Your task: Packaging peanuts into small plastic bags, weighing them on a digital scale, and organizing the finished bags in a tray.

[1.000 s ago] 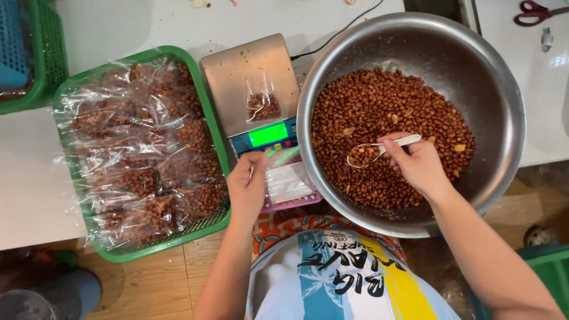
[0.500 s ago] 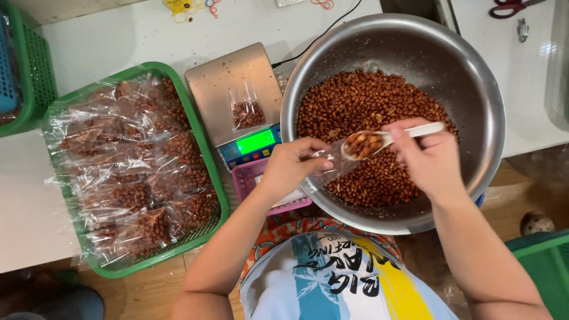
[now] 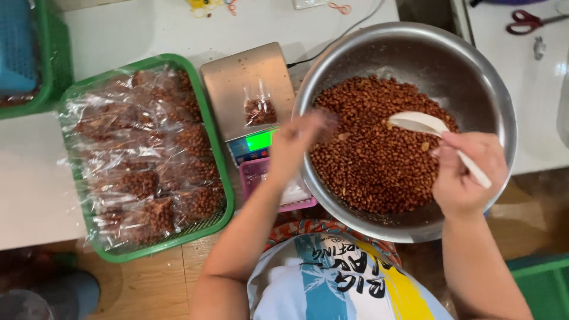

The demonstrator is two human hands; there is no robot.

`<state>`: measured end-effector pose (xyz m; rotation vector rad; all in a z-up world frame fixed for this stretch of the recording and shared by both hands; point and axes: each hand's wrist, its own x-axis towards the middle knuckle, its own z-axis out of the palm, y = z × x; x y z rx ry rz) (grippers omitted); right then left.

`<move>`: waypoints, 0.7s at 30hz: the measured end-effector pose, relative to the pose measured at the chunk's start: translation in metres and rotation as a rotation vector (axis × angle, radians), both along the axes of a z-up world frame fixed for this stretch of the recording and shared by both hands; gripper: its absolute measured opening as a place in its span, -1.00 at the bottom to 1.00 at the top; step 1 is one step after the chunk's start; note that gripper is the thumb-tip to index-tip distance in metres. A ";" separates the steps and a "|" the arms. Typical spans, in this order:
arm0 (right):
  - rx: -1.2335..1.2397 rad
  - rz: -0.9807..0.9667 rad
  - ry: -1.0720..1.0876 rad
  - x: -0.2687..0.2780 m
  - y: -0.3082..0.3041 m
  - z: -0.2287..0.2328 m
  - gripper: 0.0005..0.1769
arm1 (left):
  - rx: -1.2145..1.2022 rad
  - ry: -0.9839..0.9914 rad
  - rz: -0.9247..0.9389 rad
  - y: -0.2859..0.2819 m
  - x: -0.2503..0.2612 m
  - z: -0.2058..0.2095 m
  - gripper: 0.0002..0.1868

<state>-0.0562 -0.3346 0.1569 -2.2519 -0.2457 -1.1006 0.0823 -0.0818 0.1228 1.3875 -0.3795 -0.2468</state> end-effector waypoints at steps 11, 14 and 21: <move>0.057 0.036 0.272 -0.027 0.013 -0.034 -0.92 | 0.750 -0.104 0.842 0.072 0.112 -0.077 -0.59; 0.037 0.056 0.286 -0.029 0.004 -0.043 -0.89 | 0.339 -0.384 0.899 0.106 0.087 -0.050 -0.71; 0.060 0.061 0.326 -0.023 -0.002 -0.062 -0.85 | 0.713 -0.383 1.224 0.236 -0.020 -0.039 -0.63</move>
